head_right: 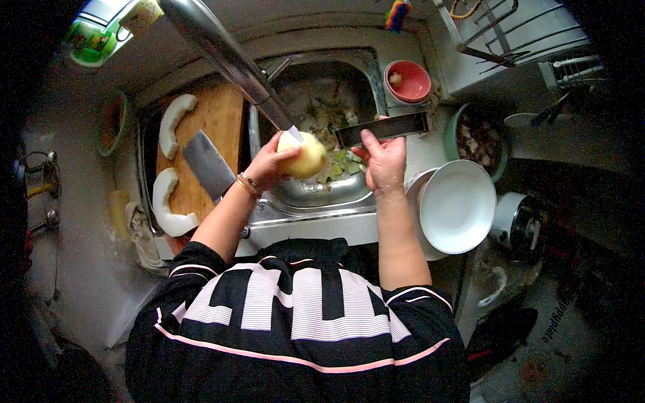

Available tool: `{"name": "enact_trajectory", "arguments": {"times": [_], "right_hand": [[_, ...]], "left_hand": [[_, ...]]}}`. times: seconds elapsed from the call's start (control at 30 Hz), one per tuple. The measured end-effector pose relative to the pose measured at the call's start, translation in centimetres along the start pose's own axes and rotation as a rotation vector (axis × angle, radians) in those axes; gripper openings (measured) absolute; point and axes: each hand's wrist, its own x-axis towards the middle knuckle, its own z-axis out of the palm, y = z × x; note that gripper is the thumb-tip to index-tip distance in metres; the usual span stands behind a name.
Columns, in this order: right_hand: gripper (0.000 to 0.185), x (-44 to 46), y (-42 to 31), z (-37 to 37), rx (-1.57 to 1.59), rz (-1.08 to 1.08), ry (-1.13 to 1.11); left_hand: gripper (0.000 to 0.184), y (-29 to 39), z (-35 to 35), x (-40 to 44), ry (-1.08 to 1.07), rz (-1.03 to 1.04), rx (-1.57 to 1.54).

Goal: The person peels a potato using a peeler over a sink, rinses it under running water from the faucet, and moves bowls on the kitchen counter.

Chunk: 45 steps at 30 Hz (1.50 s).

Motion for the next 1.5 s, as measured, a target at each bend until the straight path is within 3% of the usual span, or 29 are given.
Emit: {"name": "enact_trajectory", "arguments": {"times": [0.07,0.27,0.37,0.5,0.67,0.77,0.83,1.0,1.07,1.1,1.17,1.2,1.3,1.33,1.37,1.43,1.5], "right_hand": [[0.041,-0.1,1.2,0.2,-0.032,0.065,-0.064],[0.044,-1.5,3.3,3.0,0.022,0.091,-0.231],[0.042,-1.4,3.6,2.8,-0.162,0.090,-0.257],[0.036,-1.1,2.2,3.1,-0.244,0.093,-0.343],[0.029,-0.2,2.3,4.1,-0.088,0.189,-0.361],[0.027,1.6,4.1,3.4,-0.132,0.141,-0.199],[0.024,3.0,5.2,2.6,-0.142,0.099,-0.028],[0.022,1.3,4.1,4.8,-0.057,0.182,-0.180],[0.020,1.2,5.0,4.6,0.027,0.301,-0.274],[0.019,3.2,6.6,2.1,-0.149,0.293,-0.151],[0.019,4.4,7.0,0.1,-0.204,0.126,0.169],[0.018,3.5,5.5,0.9,-0.119,0.086,0.110],[0.016,1.6,4.2,2.2,-0.016,0.277,-0.061],[0.015,1.2,4.0,2.9,0.027,0.329,-0.273],[0.015,2.2,5.2,1.7,0.067,0.377,-0.212],[0.014,3.8,5.3,0.1,-0.200,0.191,0.132],[0.015,4.0,4.5,0.2,-0.068,0.198,-0.033]], "left_hand": [[0.044,-0.1,-0.3,-1.3,-0.185,-0.230,-0.559],[0.048,-1.0,0.9,-2.1,-0.248,-0.353,-0.872],[0.050,-1.2,1.7,-1.8,-0.172,-0.333,-0.757],[0.048,-1.2,1.1,-2.1,-0.276,-0.206,-0.730],[0.051,-1.5,-0.1,-1.9,-0.292,-0.152,-0.755],[0.053,-0.7,-0.7,-2.8,-0.208,-0.123,-0.718],[0.050,-1.2,-1.5,-2.9,-0.266,-0.094,-0.798],[0.052,-0.4,-1.1,-3.5,-0.059,-0.073,-0.674],[0.053,-0.5,-0.9,-3.4,-0.087,-0.077,-0.634],[0.053,-0.7,-0.9,-3.4,-0.101,-0.078,-0.613],[0.055,-0.8,-0.3,-3.7,-0.142,-0.066,-0.657],[0.055,-0.6,-0.2,-3.2,-0.114,-0.077,-0.637],[0.057,-1.0,0.0,-2.3,-0.074,-0.159,-0.628],[0.054,-1.1,0.1,-2.0,-0.086,-0.172,-0.617],[0.052,-1.3,0.2,-1.9,-0.137,-0.199,-0.652],[0.050,-1.0,0.3,-1.9,-0.228,-0.236,-0.726],[0.048,-0.7,0.6,-1.8,-0.178,-0.212,-0.710]]}}
